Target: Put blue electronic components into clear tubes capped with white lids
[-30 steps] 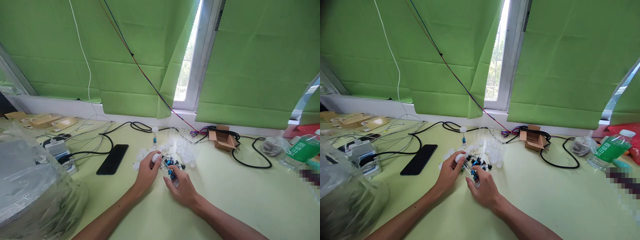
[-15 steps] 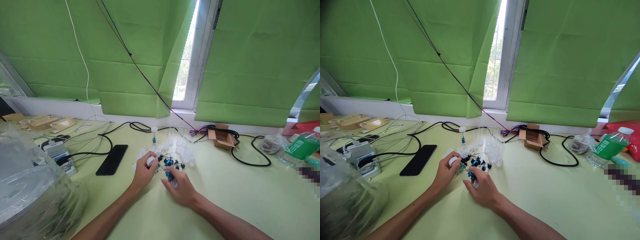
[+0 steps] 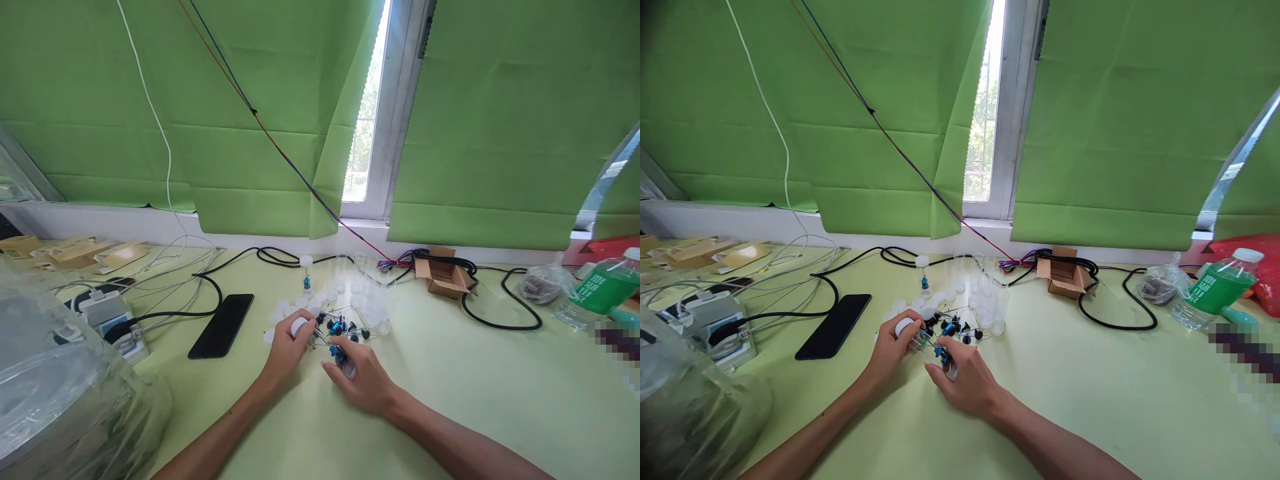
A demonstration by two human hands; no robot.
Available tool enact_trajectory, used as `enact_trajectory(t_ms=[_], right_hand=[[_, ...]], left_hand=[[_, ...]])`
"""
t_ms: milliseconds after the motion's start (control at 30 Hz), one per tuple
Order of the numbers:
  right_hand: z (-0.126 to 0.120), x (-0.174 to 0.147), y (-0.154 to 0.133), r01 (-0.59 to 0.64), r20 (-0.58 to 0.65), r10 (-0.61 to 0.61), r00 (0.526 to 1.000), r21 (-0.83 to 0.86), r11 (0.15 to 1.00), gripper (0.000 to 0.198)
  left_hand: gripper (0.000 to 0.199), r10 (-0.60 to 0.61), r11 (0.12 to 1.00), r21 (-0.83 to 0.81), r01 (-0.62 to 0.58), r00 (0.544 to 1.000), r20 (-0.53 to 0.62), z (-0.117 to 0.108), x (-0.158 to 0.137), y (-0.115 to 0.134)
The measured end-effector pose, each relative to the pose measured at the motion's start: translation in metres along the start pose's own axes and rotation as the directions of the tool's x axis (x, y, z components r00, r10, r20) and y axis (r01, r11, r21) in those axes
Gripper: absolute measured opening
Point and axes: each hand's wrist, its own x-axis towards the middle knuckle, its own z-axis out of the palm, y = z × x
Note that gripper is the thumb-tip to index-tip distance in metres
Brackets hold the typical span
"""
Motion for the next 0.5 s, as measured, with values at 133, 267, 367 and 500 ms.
enact_trajectory(t_ms=[133,267,367,500], right_hand=[[-0.0002,0.0004,0.0011,-0.012,0.004,0.012,1.000,-0.007,1.000,0.028],[-0.0018,0.0000,0.0015,-0.030,-0.004,0.030,1.000,0.000,1.000,0.029],[-0.0034,0.0007,0.0009,-0.058,-0.008,0.058,0.998,-0.012,0.998,0.029],[-0.0040,0.0024,-0.0002,-0.103,-0.026,0.103,0.994,-0.006,0.995,0.029]], left_hand=[[0.027,0.063,0.991,0.123,-0.061,0.998,-0.010,0.0001,0.0001,0.0037],[0.029,0.124,0.971,0.206,-0.122,0.992,0.006,-0.0006,-0.0003,0.0065],[0.030,0.145,0.958,0.248,-0.143,0.989,0.008,-0.0004,-0.0006,0.0068],[0.030,0.181,0.938,0.298,-0.176,0.983,0.009,0.0003,-0.0011,0.0072]])
